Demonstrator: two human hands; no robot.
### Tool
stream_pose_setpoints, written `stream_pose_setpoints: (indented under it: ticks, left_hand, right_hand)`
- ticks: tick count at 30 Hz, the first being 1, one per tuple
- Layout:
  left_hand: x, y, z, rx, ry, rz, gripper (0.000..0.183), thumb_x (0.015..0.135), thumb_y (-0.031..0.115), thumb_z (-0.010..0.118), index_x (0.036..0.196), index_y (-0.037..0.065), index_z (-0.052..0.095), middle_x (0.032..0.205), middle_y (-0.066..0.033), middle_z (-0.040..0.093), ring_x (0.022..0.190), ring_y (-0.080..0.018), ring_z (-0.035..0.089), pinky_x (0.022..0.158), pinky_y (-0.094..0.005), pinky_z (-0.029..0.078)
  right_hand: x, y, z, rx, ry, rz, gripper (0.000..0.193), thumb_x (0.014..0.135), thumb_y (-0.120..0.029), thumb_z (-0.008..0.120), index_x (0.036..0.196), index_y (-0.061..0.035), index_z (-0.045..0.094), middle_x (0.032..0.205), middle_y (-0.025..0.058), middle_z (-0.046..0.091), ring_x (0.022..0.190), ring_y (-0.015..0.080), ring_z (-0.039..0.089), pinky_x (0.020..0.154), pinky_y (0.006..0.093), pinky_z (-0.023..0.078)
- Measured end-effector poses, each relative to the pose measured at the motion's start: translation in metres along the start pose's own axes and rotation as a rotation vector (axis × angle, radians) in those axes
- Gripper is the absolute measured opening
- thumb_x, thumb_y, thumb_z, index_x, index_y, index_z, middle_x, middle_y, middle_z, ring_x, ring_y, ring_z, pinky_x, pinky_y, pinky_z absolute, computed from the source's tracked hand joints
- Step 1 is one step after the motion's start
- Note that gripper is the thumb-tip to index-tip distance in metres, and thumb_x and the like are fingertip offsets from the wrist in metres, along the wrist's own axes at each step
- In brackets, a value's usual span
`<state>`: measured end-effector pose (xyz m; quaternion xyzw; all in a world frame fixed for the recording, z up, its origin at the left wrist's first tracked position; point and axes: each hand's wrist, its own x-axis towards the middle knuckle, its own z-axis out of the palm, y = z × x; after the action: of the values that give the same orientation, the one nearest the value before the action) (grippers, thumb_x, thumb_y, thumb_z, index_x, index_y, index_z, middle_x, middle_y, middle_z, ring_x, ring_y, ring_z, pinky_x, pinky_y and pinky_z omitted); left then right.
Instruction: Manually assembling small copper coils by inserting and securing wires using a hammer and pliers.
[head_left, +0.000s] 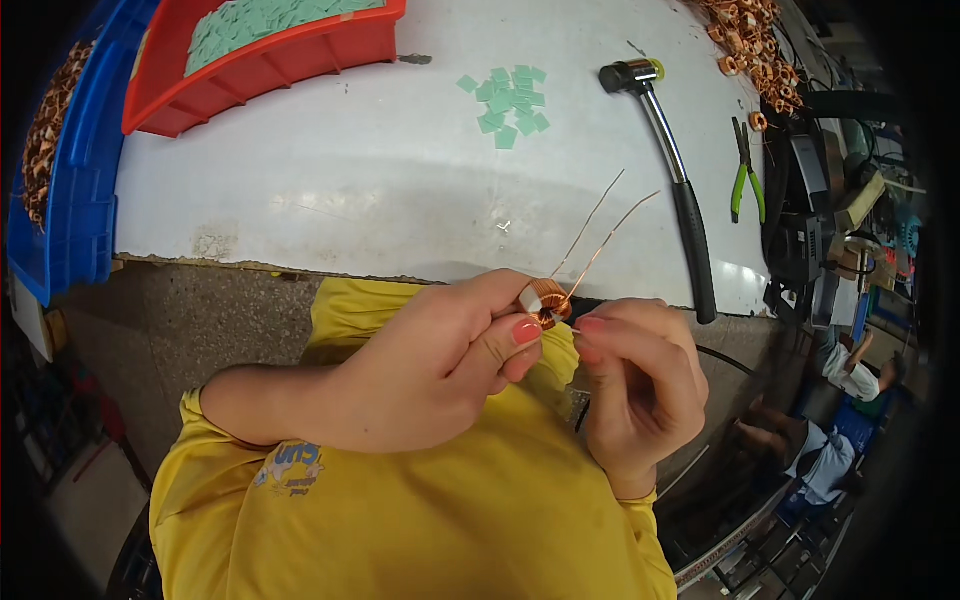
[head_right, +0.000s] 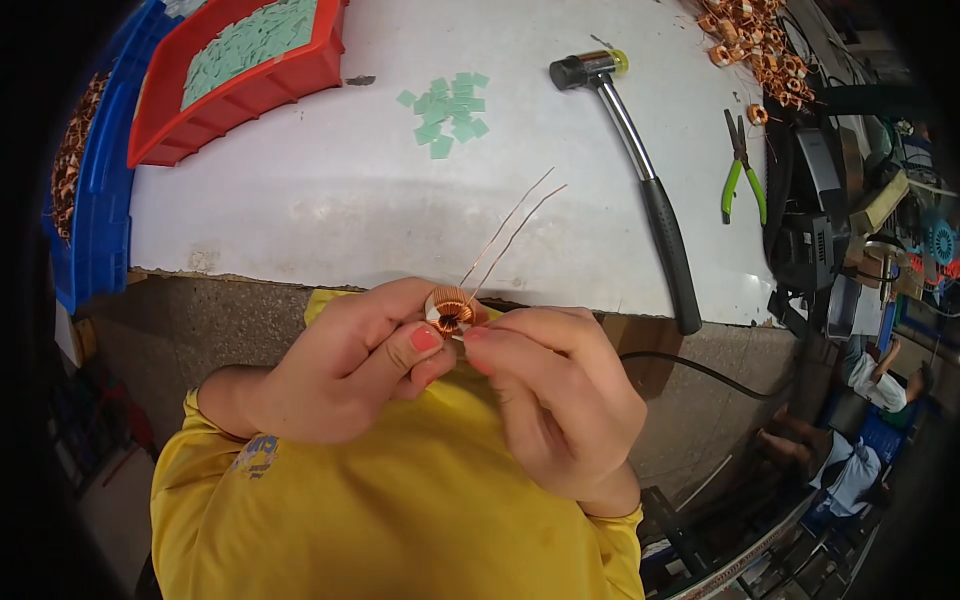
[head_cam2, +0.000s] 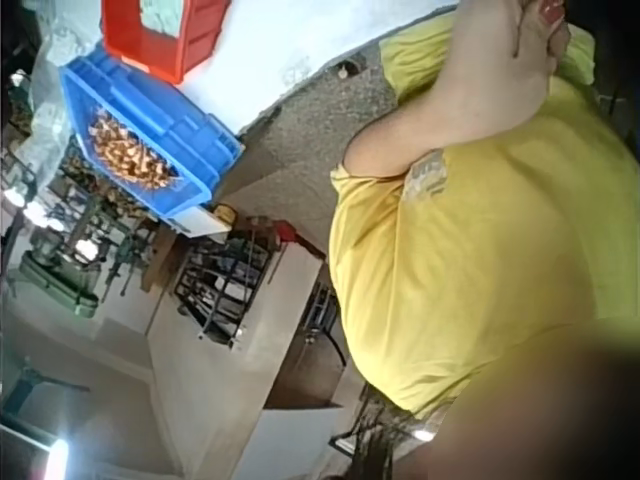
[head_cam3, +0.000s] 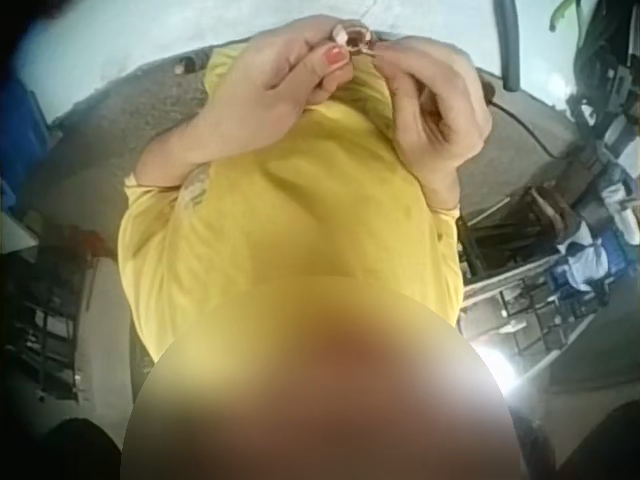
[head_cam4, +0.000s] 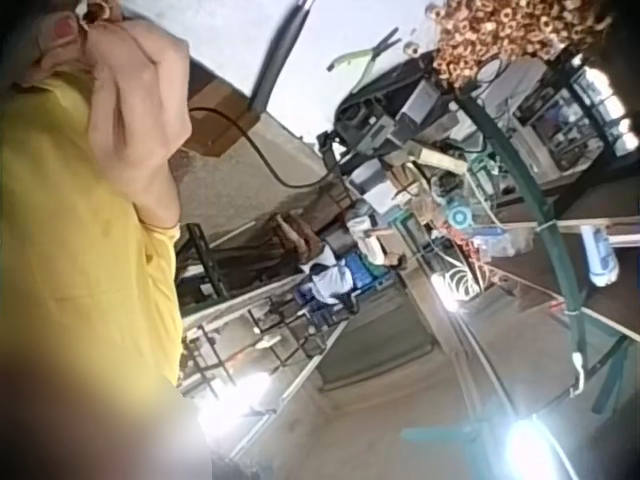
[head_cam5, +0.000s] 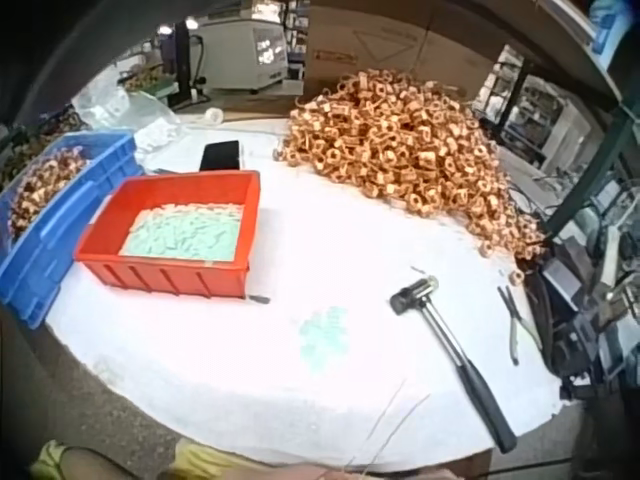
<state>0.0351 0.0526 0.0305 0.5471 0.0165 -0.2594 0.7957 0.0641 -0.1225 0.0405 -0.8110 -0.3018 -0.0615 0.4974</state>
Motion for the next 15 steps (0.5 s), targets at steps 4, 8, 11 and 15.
stream_pose_setpoints:
  ticks: [4, 8, 11, 15]
  left_hand:
    - [0.0001, -0.0070, 0.0046, -0.015, -0.008, 0.048, 0.025, 0.097, 0.009, 0.038, 0.117, -0.001, 0.049, 0.072, 0.0015, 0.046, 0.060, -0.0049, 0.034, 0.052, -0.0142, 0.028]
    - [0.0000, -0.0051, 0.0056, -0.010, -0.021, 0.024, 0.025, 0.097, 0.008, 0.037, 0.118, -0.001, 0.049, 0.074, 0.0012, 0.047, 0.061, -0.0048, 0.035, 0.053, -0.0143, 0.029]
    - [-0.0003, -0.0040, 0.0060, 0.000, -0.028, -0.019, 0.025, 0.097, 0.007, 0.037, 0.118, -0.001, 0.049, 0.075, 0.0011, 0.047, 0.062, -0.0048, 0.035, 0.054, -0.0143, 0.029]
    - [0.0003, -0.0066, 0.0079, 0.050, -0.033, -0.027, 0.026, 0.095, 0.002, 0.036, 0.118, -0.001, 0.049, 0.076, 0.0009, 0.048, 0.063, -0.0057, 0.037, 0.054, -0.0147, 0.031]
  right_hand:
    - [-0.0024, -0.0001, 0.0009, -0.015, 0.037, -0.020, 0.022, 0.068, 0.008, 0.065, 0.088, 0.0008, 0.065, 0.088, 0.0108, 0.060, 0.071, 0.0196, 0.053, 0.062, 0.0269, 0.045]
    - [-0.0032, -0.0018, -0.0004, -0.113, 0.026, -0.064, 0.023, 0.065, 0.011, 0.065, 0.085, 0.0001, 0.065, 0.083, 0.0097, 0.059, 0.068, 0.0184, 0.051, 0.059, 0.0257, 0.043]
    - [-0.0044, -0.0029, -0.0007, -0.202, 0.005, -0.104, 0.024, 0.062, 0.013, 0.063, 0.082, -0.0007, 0.064, 0.077, 0.0085, 0.059, 0.064, 0.0168, 0.048, 0.056, 0.0243, 0.041]
    - [-0.0084, -0.0056, 0.0002, -0.291, 0.005, -0.134, 0.029, 0.060, 0.014, 0.064, 0.085, -0.0005, 0.065, 0.073, 0.0060, 0.055, 0.061, 0.0156, 0.045, 0.054, 0.0245, 0.039]
